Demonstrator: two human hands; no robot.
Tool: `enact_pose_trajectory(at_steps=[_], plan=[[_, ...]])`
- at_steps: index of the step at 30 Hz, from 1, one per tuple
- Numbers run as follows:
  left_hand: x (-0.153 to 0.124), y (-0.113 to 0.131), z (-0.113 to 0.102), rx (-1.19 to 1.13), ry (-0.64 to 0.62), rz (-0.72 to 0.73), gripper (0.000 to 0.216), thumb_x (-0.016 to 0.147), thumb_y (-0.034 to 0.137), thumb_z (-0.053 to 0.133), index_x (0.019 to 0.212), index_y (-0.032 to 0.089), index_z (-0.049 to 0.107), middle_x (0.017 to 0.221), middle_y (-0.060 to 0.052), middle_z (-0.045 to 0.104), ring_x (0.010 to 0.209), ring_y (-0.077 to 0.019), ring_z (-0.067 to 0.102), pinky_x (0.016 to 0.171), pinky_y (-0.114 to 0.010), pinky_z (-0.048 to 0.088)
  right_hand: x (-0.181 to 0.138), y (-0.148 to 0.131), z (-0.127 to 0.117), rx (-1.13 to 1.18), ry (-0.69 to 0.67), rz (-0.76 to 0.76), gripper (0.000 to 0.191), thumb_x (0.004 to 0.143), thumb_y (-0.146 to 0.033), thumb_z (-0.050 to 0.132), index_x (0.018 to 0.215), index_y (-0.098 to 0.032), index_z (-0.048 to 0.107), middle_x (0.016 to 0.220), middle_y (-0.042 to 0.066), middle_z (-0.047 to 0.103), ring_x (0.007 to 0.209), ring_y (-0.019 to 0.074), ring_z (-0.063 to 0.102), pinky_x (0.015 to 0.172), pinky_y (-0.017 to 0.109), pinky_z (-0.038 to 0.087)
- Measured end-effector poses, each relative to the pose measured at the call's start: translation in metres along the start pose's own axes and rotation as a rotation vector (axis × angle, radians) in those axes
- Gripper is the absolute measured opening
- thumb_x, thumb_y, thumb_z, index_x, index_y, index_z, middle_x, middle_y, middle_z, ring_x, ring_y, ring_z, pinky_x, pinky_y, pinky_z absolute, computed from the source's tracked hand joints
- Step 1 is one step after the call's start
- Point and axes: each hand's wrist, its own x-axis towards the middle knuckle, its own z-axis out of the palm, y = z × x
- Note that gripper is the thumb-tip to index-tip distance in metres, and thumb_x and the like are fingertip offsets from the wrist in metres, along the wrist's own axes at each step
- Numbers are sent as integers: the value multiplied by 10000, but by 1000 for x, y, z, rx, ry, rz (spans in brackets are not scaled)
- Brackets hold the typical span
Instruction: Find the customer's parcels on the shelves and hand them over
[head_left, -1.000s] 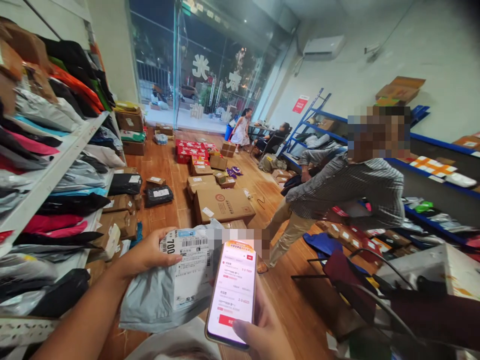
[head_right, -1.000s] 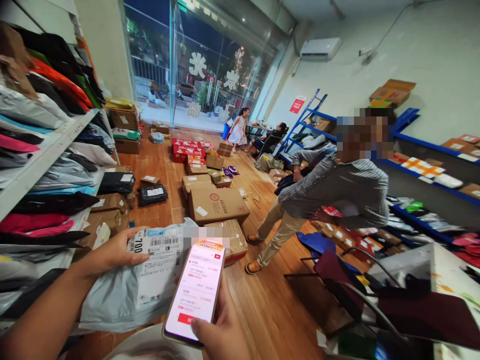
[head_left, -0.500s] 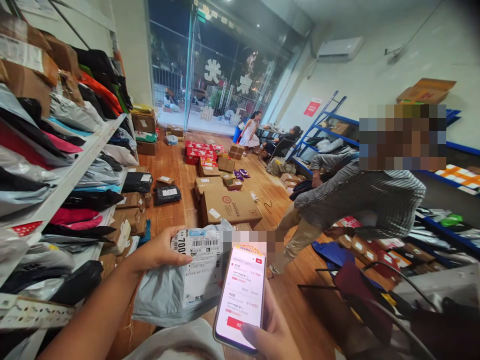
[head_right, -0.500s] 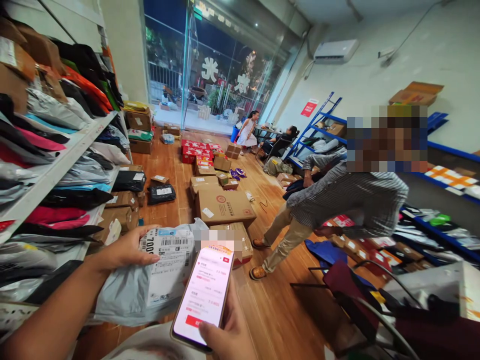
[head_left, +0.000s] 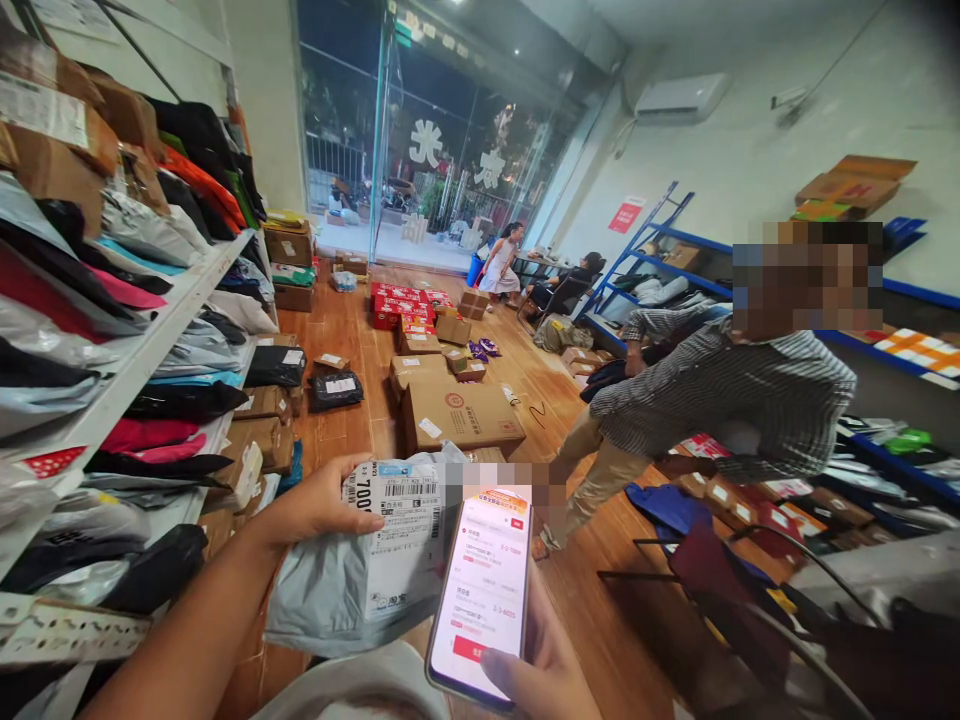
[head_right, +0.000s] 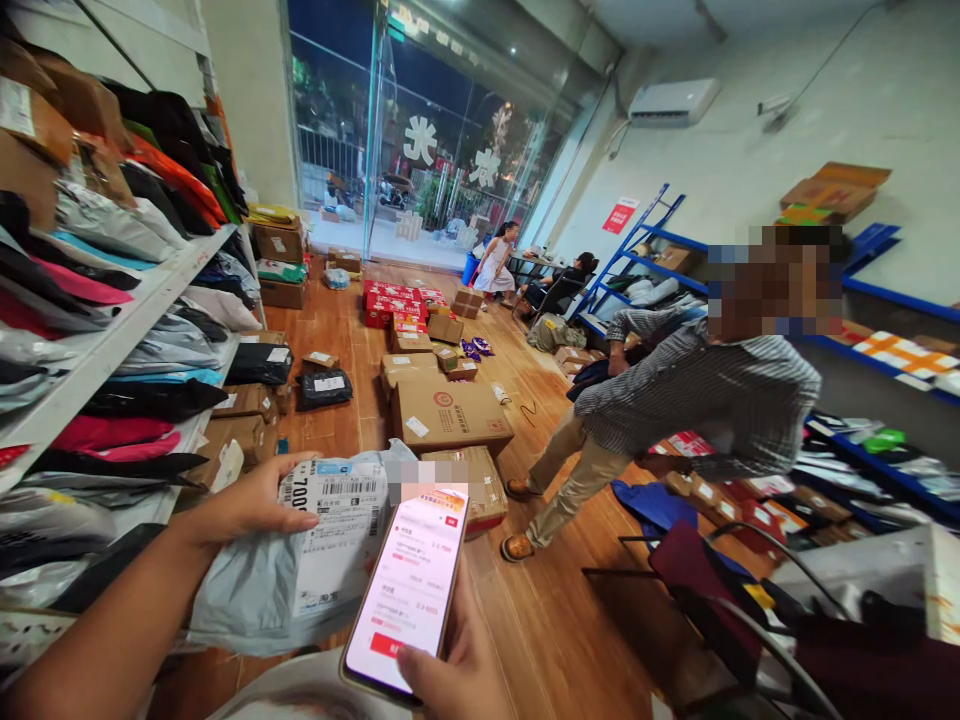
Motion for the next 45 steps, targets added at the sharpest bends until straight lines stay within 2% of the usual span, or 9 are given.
enact_pose_trajectory(at_steps=[7,13,19,23,28,32,36,39,45], plan=[[0,2,0,-33,17,8,591,489,352,871,979,140,617,891,-57,728,756,-164,659,660,-202,517,1,0,0,-37,-24,4,1268,478,-290,886,1446,-181,73,1192,172,663,1017,291,660,730,344,532],[5,-2,-4,-91,234,-57,507,542,417,860,913,139,654,850,-46,739,760,-189,675,687,-223,529,4,3,-7,-57,-133,-49,1146,562,-292,847,1450,-222,125,1251,154,631,1069,273,637,796,354,517],[7,-8,-11,-206,351,-199,661,489,497,870,973,127,611,791,-23,749,713,-179,689,669,-212,534,2,1,-2,-18,-169,-73,1073,579,-269,837,1432,-214,189,1303,161,595,1165,283,585,892,398,489],[10,-16,-19,-243,394,-243,791,413,576,857,1025,140,611,776,-20,748,724,-195,696,671,-231,544,2,-2,4,8,-147,-77,1054,556,-247,836,1410,-206,220,1285,166,606,1164,293,585,880,394,487],[40,-24,-16,-254,393,-204,624,359,486,903,825,139,674,747,-55,743,655,-202,684,621,-244,543,6,0,9,12,-126,-98,994,500,-248,845,1350,-200,332,1218,154,646,1108,276,608,842,366,486],[94,-27,16,-408,367,-234,280,511,209,847,709,124,669,650,-66,715,541,-184,642,523,-243,508,9,9,14,52,-68,-95,1002,518,-269,839,1370,-209,317,1112,130,694,944,243,663,752,335,494],[149,-35,67,-485,327,-265,96,671,47,661,739,113,650,599,-35,685,497,-142,611,506,-211,482,15,24,16,146,156,-142,856,651,-492,752,1351,-192,360,1037,110,715,877,247,680,738,346,508],[176,-37,106,-519,237,-344,99,708,21,602,746,106,633,590,-39,670,463,-150,597,497,-234,493,18,35,12,234,323,-157,841,665,-602,702,1334,-196,394,1034,99,714,869,263,683,721,368,523],[206,-18,163,-582,129,-466,50,790,98,578,755,122,604,572,-52,648,444,-182,603,503,-286,531,21,42,-3,281,444,-298,788,667,-441,765,1334,-226,405,1048,62,715,970,261,665,815,386,512]])
